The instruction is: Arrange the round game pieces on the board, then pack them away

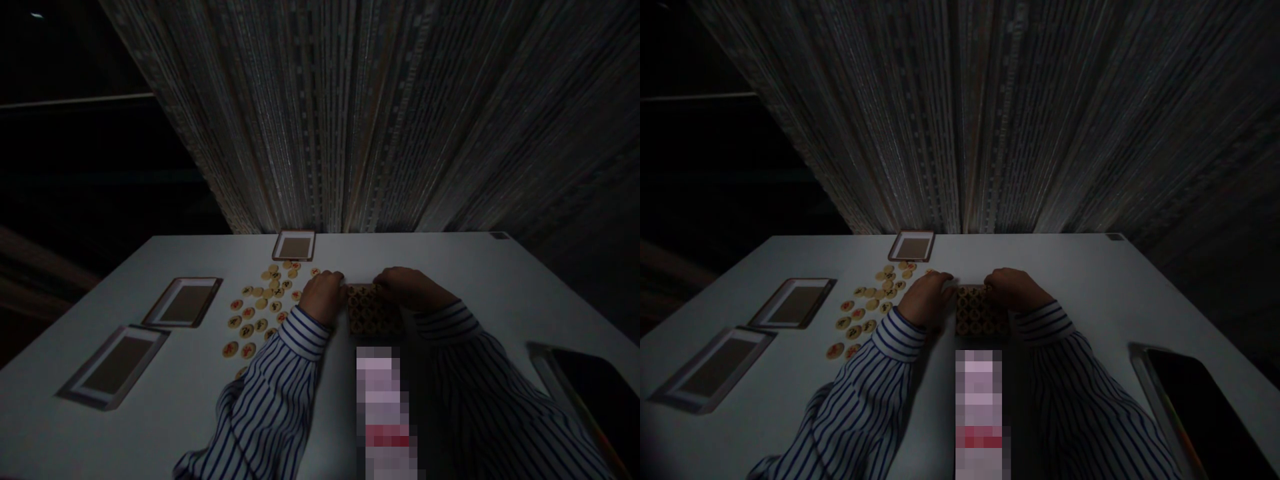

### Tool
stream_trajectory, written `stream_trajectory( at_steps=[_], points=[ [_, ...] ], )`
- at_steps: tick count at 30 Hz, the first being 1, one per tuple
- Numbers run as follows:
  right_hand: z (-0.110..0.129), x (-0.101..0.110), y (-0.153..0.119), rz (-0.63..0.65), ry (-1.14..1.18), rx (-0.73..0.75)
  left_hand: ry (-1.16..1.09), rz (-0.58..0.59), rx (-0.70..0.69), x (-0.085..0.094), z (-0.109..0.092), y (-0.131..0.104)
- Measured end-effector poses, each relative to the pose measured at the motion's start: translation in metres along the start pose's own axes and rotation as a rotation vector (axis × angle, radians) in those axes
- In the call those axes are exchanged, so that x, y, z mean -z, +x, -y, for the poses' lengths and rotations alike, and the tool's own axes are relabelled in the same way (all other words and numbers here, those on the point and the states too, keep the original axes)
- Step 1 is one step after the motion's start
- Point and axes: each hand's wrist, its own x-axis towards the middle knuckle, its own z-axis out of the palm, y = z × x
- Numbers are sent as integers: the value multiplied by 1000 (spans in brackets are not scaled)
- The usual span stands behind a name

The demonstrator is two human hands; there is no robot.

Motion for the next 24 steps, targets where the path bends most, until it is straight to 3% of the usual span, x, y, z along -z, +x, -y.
stream_trajectory(
  at_steps=[24],
  points=[
    [1, 2, -1, 4, 30, -8, -29, 21, -22, 2, 2, 0]
  ],
)
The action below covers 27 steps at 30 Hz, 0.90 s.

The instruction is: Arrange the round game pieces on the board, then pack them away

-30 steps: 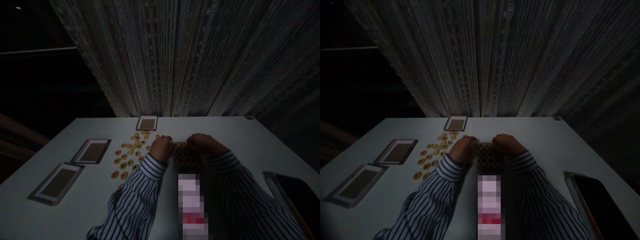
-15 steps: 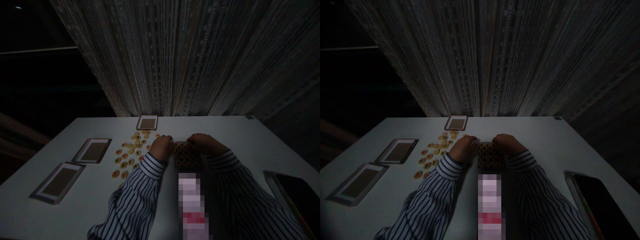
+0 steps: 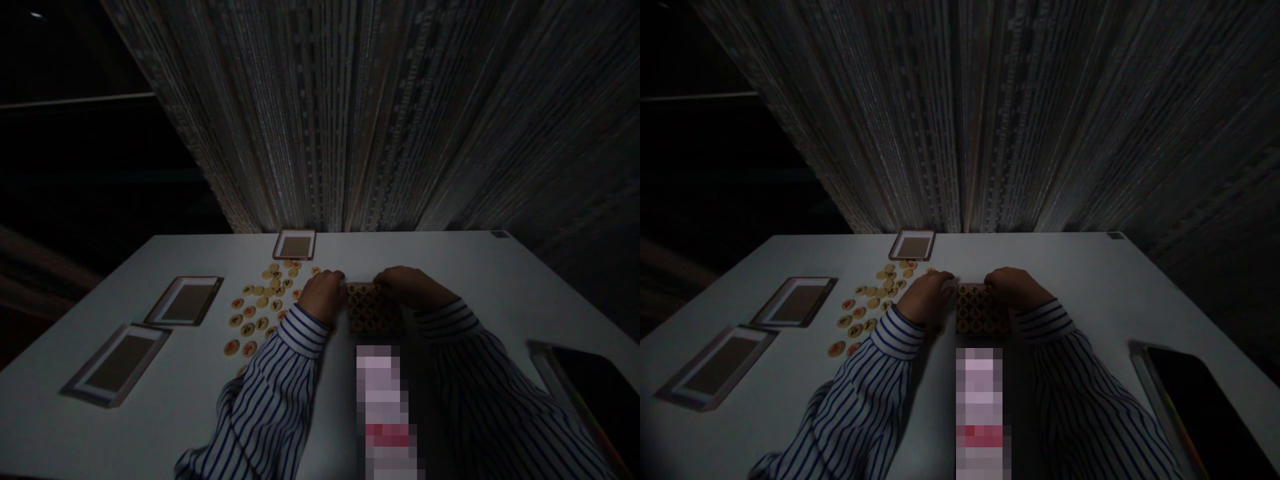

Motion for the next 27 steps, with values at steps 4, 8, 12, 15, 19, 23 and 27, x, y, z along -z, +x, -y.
stream_trajectory(
  at_steps=[4, 8, 12, 15, 19, 23, 27],
  points=[
    [-1, -2, 1, -8, 7, 3, 1, 4, -9, 0, 0, 0],
    [-2, -4, 3, -8, 9, 9, 3, -3, -6, 0, 0, -1],
    [-2, -4, 3, -1, 11, 32, 9, 0, -7, 1, -1, -1],
    [-1, -3, 2, -9, 4, 33, 12, 4, -6, 2, -1, -1],
    [1, -3, 1, -15, -1, 26, 10, 6, -3, 2, 0, -1],
    [2, -1, 3, 13, 6, 16, 27, 14, 3, 2, -1, -1],
    [2, 0, 4, 31, 3, 4, 53, 22, 9, 2, -1, -1]
  ],
)
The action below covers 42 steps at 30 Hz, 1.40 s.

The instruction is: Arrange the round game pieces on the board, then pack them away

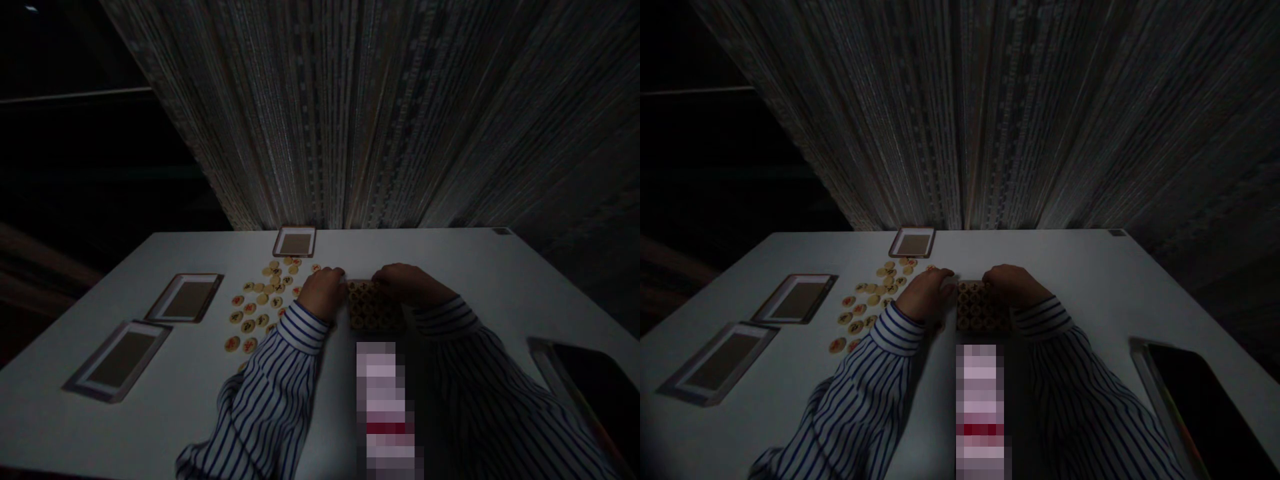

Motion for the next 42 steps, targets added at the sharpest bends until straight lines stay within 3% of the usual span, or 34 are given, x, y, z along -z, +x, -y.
stream_trajectory(
  at_steps=[13, 23, 42],
  points=[
    [1, -1, -1, -29, 2, 10, 2, 1, -1, -2, 1, 1],
    [4, -6, 6, -117, -106, 109, 9, 1, -20, -3, 2, 1],
    [13, -7, 7, -114, -135, 112, 20, 21, -9, -1, 1, 0]
  ],
)
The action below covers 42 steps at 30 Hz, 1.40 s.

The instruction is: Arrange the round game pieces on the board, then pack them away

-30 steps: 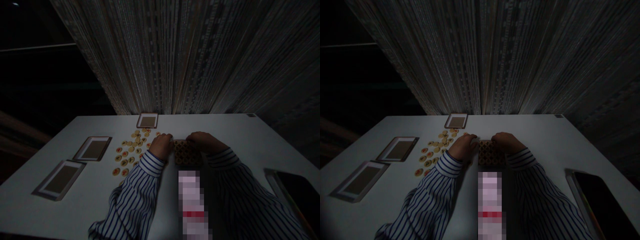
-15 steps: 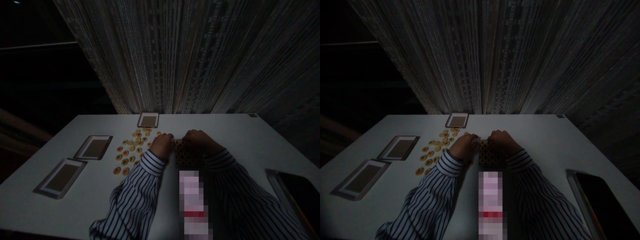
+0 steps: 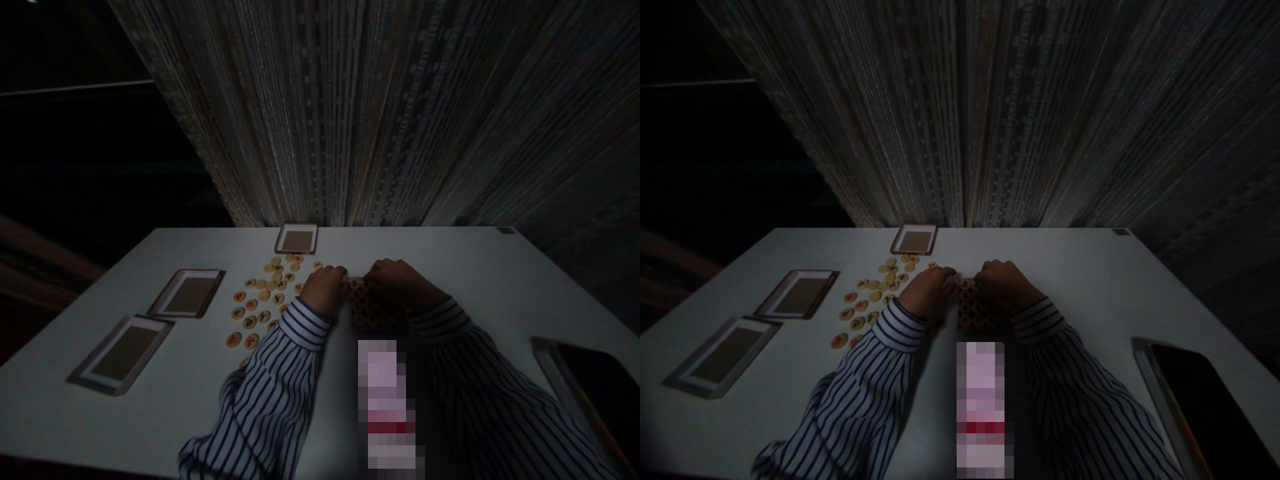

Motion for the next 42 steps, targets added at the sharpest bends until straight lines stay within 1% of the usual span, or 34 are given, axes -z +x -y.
stream_trajectory(
  at_steps=[3, 6, 8, 12, 16, 19, 22, 26, 29, 32, 35, 38, 42],
  points=[
    [1, 4, -2, 11, 13, 1, 7, 2, -2, -1, 0, 0],
    [-3, 8, -6, 6, 44, -20, -4, -12, -5, -2, 1, 0],
    [-10, 9, -10, -10, 71, -52, -13, -12, -6, -3, 2, 0],
    [-29, 7, -19, -3, 93, -116, -9, 13, -10, -3, 2, 1],
    [-39, 4, -24, 36, 108, -130, -14, 32, -12, -2, 1, -1],
    [-39, 4, -24, 70, 116, -137, -15, 54, -17, -2, 1, -1],
    [-36, 7, -26, 30, 118, -171, -15, 58, -33, -1, 1, -2],
    [-29, 13, -35, -23, 151, -232, -38, 4, -41, 1, 0, -7],
    [-22, 13, -47, -66, 177, -264, -96, -65, -33, 0, -1, -18],
    [-15, 5, -62, -139, 210, -288, -179, -141, -29, -6, -2, -33],
    [-8, -12, -77, -248, 305, -307, -273, -221, -40, -18, -7, -50],
    [-1, -31, -88, -333, 442, -340, -365, -261, -39, -33, -13, -64],
    [6, -49, -94, -461, 579, -348, -428, -305, -31, -53, -19, -73]
  ],
)
